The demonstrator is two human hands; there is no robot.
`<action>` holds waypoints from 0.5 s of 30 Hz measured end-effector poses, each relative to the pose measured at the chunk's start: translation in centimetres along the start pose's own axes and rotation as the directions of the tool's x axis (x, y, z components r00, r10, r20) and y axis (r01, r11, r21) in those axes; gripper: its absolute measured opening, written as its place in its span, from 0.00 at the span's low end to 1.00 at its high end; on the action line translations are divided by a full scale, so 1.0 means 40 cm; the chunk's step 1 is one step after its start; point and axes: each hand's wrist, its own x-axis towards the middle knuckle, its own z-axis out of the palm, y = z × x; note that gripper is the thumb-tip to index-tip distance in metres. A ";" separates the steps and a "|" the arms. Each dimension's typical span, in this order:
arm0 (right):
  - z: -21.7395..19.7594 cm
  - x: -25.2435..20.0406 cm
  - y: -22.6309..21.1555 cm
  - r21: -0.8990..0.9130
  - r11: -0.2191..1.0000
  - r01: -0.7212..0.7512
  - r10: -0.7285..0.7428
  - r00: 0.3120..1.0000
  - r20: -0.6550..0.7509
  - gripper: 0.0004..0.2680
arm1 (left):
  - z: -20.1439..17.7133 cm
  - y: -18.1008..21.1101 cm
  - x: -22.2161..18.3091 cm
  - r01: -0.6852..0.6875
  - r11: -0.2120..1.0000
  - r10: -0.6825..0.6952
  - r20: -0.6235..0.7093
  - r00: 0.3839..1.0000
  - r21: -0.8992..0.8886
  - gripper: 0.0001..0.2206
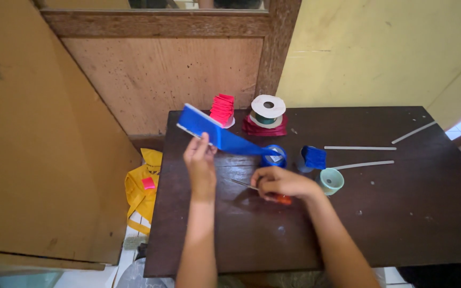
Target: Preparing multiple strips of blue ribbon by wrapping them around a card template and cutting them with scissors.
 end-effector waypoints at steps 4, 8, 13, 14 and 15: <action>-0.032 -0.018 0.028 0.273 0.946 0.176 -0.215 0.970 0.118 0.10 | 0.030 0.086 -0.046 0.023 0.999 -0.023 0.014 1.000 -0.030 0.07; -0.050 -0.007 0.050 0.545 0.777 0.315 -0.395 0.918 0.033 0.17 | 0.001 0.044 -0.004 0.022 0.998 -0.023 -0.016 1.000 -0.056 0.07; -0.036 0.003 0.006 0.669 0.623 0.405 -0.317 0.913 -0.257 0.19 | -0.036 -0.018 0.033 0.011 1.000 -0.011 -0.018 1.000 -0.028 0.08; -0.043 0.000 -0.002 0.696 0.571 0.435 -0.343 0.897 -0.279 0.25 | -0.029 -0.013 0.024 0.005 1.000 -0.005 0.007 1.000 -0.007 0.08; -0.050 -0.002 -0.010 0.720 0.517 0.463 -0.367 0.880 -0.302 0.31 | -0.022 -0.010 0.014 -0.002 1.000 0.001 0.032 0.999 0.013 0.08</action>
